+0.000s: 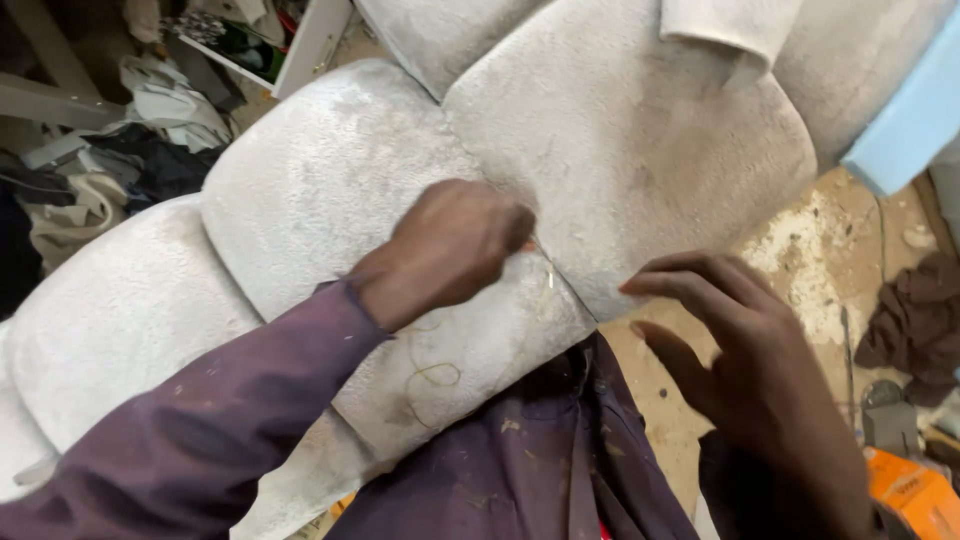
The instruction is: Hand-sewing and tufting a sofa cushion using a needle and thread
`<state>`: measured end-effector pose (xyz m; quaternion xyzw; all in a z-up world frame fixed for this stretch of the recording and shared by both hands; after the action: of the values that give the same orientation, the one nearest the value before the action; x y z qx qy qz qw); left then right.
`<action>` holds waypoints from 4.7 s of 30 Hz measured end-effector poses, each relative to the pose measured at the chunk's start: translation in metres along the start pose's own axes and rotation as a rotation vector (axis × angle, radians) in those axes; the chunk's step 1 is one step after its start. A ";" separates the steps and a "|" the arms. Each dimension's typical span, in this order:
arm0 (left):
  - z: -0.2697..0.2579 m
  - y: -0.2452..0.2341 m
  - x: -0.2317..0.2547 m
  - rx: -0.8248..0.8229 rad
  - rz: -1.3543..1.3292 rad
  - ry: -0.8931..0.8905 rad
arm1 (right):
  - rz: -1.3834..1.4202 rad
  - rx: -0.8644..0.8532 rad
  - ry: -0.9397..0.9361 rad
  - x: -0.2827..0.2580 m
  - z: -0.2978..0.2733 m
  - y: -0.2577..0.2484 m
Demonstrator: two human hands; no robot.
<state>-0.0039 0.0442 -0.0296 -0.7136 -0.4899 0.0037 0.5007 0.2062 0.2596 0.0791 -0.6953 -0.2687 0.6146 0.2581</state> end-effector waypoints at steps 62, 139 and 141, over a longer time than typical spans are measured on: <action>-0.246 0.061 -0.101 0.921 -1.272 -0.511 | 1.509 0.226 0.610 0.164 -0.107 0.012; -0.047 0.022 -0.009 0.457 -0.389 0.114 | 0.059 -0.087 -0.218 0.005 -0.022 0.116; -0.038 0.016 -0.010 0.437 -0.384 0.116 | -0.081 -0.150 -0.362 -0.019 -0.031 0.135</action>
<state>0.0212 0.0103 -0.0271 -0.4820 -0.5741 -0.0265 0.6614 0.2429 0.1485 0.0031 -0.5792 -0.3835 0.6971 0.1773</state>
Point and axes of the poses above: each hand's wrist, its own z-axis towards the middle knuckle, its own y-axis out of the palm, x = y × z, the point moved 1 cm from there along z, towards the middle knuckle, and after that the axes turned 1 degree about -z, right-handed, at the moved point
